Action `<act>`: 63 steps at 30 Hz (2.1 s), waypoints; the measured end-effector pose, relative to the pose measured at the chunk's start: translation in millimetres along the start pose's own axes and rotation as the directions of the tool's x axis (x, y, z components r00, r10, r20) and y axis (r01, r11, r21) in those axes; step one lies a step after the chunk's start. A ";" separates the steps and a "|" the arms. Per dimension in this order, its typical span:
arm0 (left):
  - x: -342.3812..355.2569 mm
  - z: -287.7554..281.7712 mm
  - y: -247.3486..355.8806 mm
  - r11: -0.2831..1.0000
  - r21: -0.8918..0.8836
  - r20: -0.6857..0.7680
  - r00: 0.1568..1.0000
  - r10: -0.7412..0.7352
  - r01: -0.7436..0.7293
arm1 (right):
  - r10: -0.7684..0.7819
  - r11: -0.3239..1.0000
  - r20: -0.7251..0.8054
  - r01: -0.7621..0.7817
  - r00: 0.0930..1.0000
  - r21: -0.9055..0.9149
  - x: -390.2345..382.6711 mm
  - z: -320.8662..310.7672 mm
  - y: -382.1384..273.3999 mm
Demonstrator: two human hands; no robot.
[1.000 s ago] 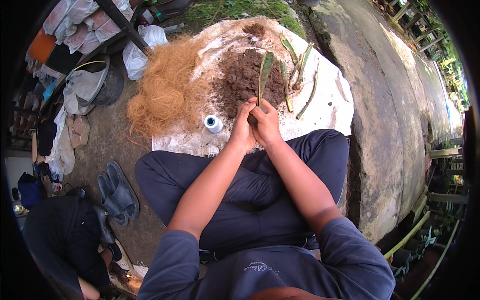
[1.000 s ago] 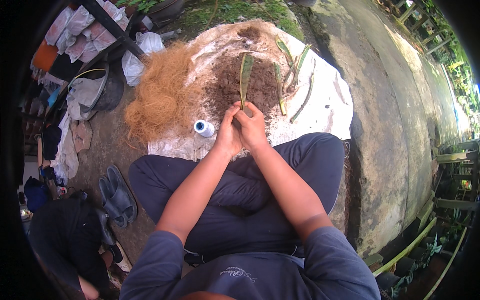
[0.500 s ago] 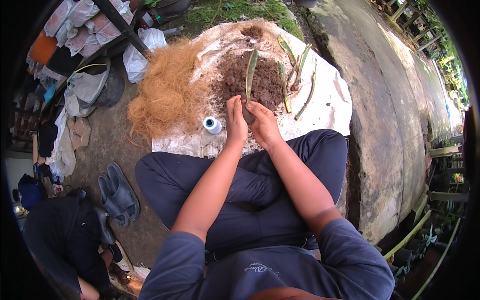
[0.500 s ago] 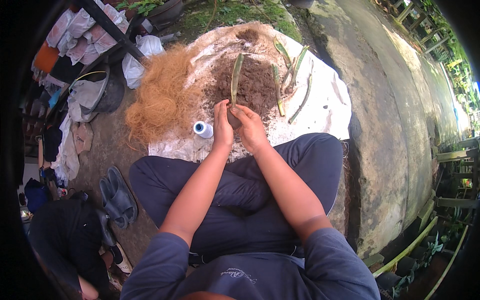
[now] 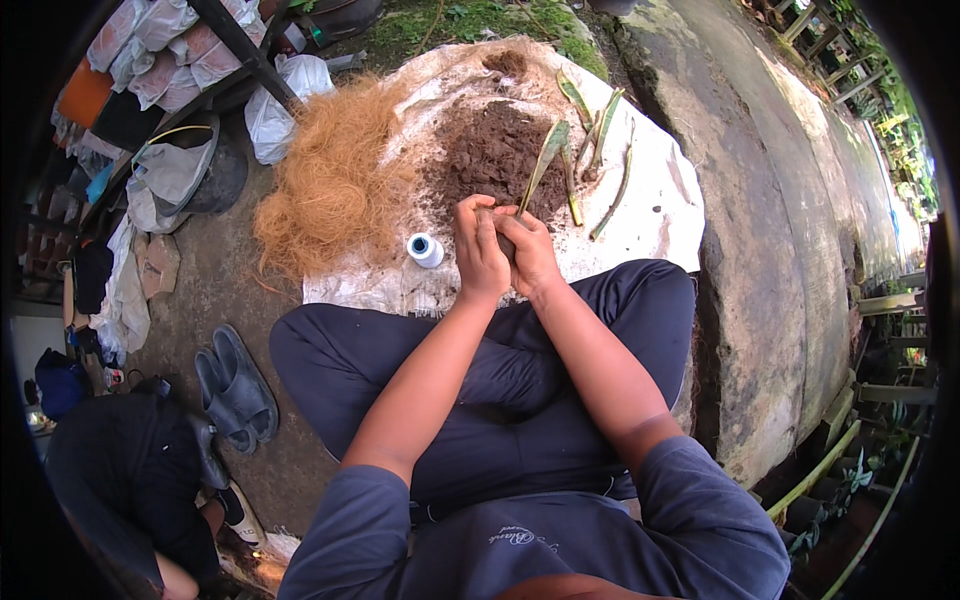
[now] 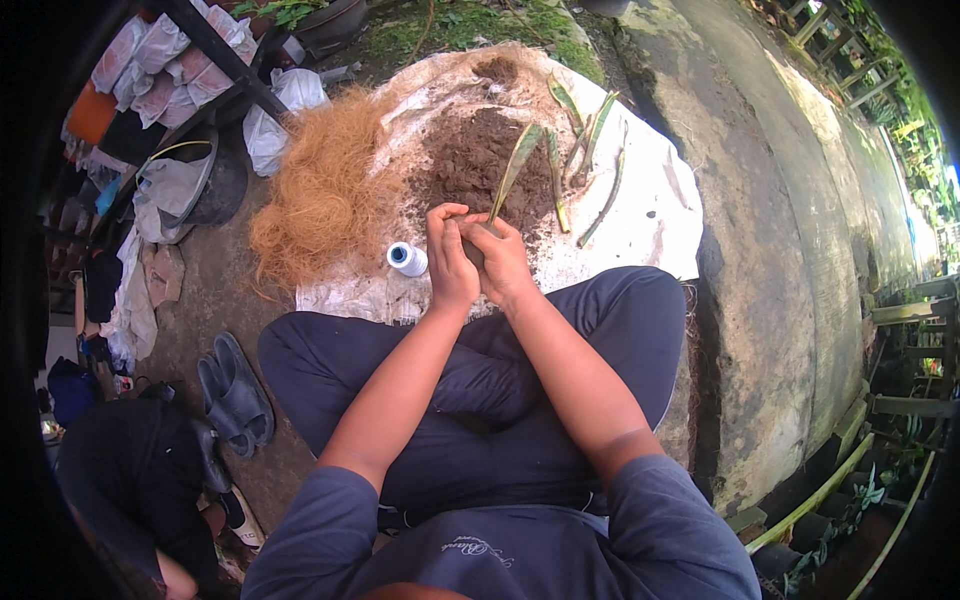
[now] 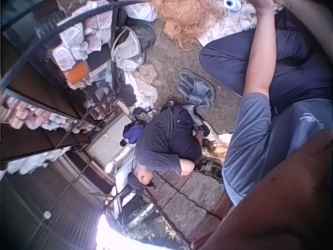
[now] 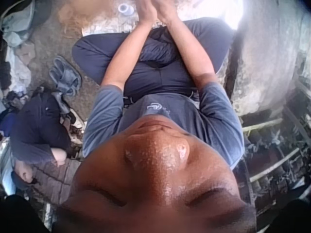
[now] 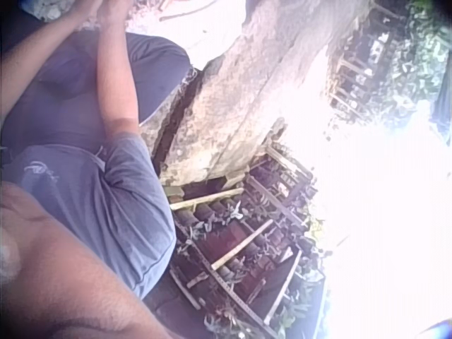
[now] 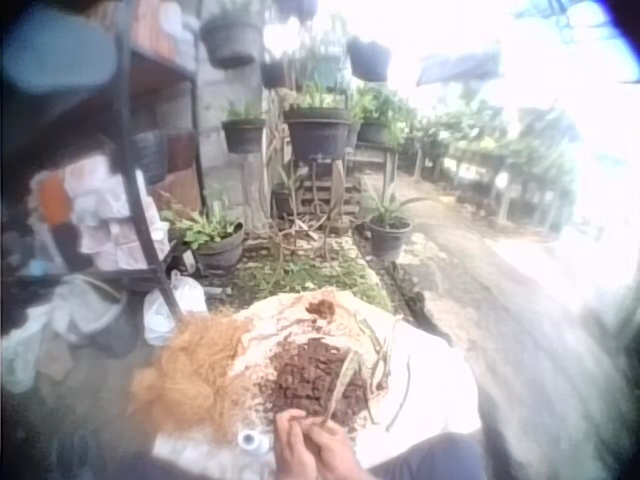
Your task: The person sits cross-legged and repeatedly wraps small plant cuttings with a fibrous material, securing them with soil. The hands pick up each cutting, coil the fiber around it, and press soil onto the base to hold the wrapping in place.
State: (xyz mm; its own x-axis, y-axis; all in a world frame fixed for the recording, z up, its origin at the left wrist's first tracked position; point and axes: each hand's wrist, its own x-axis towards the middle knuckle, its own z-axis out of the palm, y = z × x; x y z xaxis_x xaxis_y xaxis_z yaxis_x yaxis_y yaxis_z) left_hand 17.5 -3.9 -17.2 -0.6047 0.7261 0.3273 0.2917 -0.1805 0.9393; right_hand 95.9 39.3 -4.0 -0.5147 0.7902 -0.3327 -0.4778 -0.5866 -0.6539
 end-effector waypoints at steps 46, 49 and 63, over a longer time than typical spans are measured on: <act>-4.4 3.9 -9.4 0.959 -0.077 0.007 0.962 -0.272 0.272 | 0.074 0.996 -0.033 -0.072 0.997 0.052 10.5 -9.5 15.3; 2.4 2.4 -15.2 0.921 -0.131 0.101 0.929 -0.355 0.366 | -0.044 0.976 -0.068 0.028 0.997 -0.217 19.4 -16.8 11.0; 24.5 -21.5 -10.2 0.382 -0.640 0.314 0.680 -0.662 0.667 | -0.293 0.607 -0.127 0.082 0.948 -0.790 51.6 -100.1 -80.1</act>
State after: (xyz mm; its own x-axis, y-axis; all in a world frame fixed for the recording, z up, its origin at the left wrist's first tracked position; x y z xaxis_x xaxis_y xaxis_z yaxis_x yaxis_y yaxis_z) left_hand -16.3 1.5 -16.6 -0.3722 0.8216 -0.4317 -0.7660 -0.0093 0.6427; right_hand 178.9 144.8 -36.7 -0.2575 0.9432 -0.2099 0.2306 -0.1509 -0.9613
